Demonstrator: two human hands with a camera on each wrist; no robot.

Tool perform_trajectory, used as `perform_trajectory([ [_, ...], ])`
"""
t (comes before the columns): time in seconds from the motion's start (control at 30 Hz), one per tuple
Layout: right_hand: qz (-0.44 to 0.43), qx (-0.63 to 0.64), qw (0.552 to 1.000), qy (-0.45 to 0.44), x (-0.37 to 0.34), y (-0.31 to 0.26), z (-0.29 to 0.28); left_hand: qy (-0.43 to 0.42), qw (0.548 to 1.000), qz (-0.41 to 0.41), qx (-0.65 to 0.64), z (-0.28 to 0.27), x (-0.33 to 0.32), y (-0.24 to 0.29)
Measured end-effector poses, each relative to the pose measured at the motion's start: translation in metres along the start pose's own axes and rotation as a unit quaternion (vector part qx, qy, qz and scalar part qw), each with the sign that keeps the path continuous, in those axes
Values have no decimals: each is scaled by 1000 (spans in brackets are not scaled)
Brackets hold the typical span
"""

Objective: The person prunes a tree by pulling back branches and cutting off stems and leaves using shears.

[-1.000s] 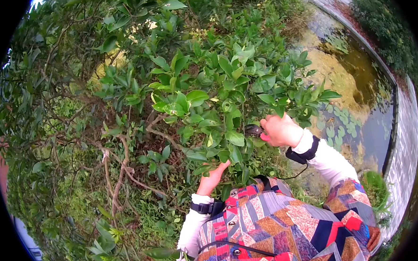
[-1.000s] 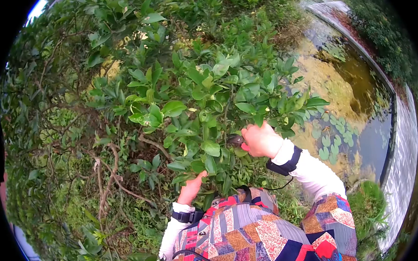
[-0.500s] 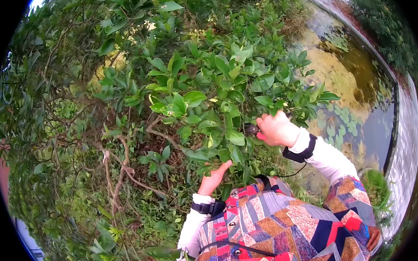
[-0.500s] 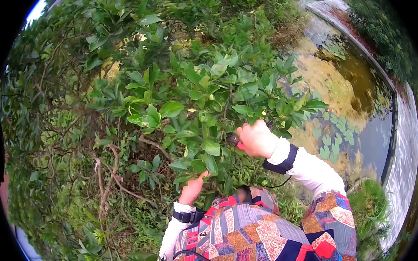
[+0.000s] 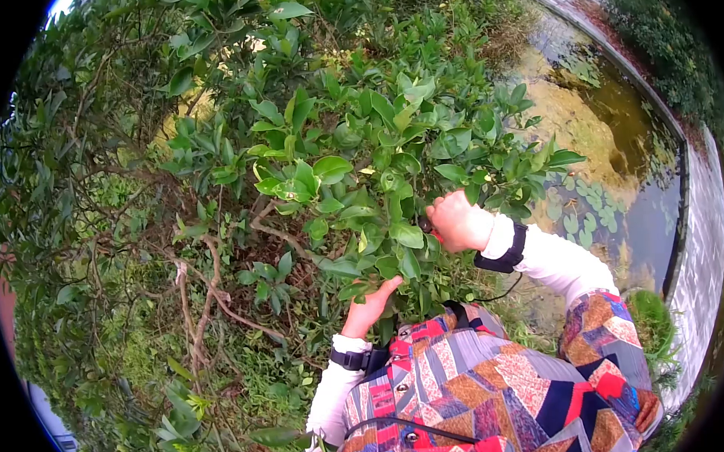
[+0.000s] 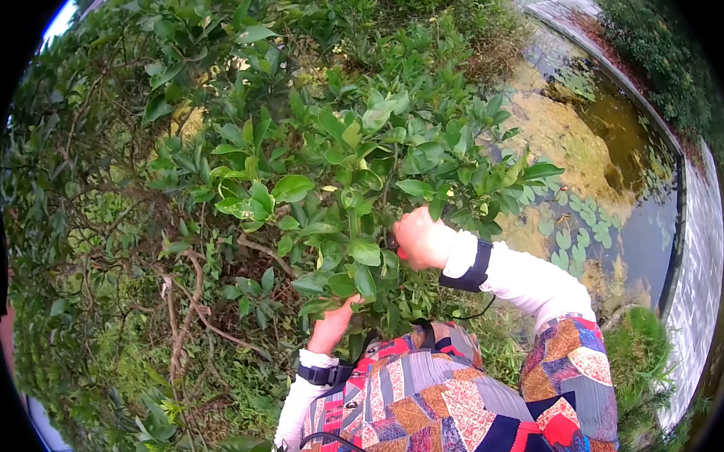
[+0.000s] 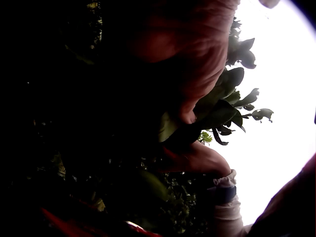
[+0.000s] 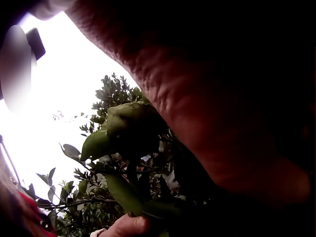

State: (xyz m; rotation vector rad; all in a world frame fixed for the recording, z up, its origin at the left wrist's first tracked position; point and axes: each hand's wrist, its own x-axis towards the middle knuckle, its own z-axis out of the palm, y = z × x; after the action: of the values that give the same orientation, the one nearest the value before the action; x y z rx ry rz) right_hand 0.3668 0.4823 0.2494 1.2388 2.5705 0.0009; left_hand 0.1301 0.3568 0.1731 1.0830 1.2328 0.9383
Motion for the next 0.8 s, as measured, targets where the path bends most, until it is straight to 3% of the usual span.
perform_trajectory([
  [0.33, -22, -10, 995, -93, 6, 7, 3, 28, 999, -14, -5, -1, -4, 2],
  [0.57, -56, -19, 993, -106, 8, 12, 14, 30, 999, 8, 11, -3, -4, -4],
  [0.73, -61, 92, 990, -83, -1, 21, 13, 33, 999, -4, 6, -6, -4, -5],
  [0.8, -49, 139, 985, -92, -6, 23, 19, 67, 994, -86, 16, -12, -3, -11],
])
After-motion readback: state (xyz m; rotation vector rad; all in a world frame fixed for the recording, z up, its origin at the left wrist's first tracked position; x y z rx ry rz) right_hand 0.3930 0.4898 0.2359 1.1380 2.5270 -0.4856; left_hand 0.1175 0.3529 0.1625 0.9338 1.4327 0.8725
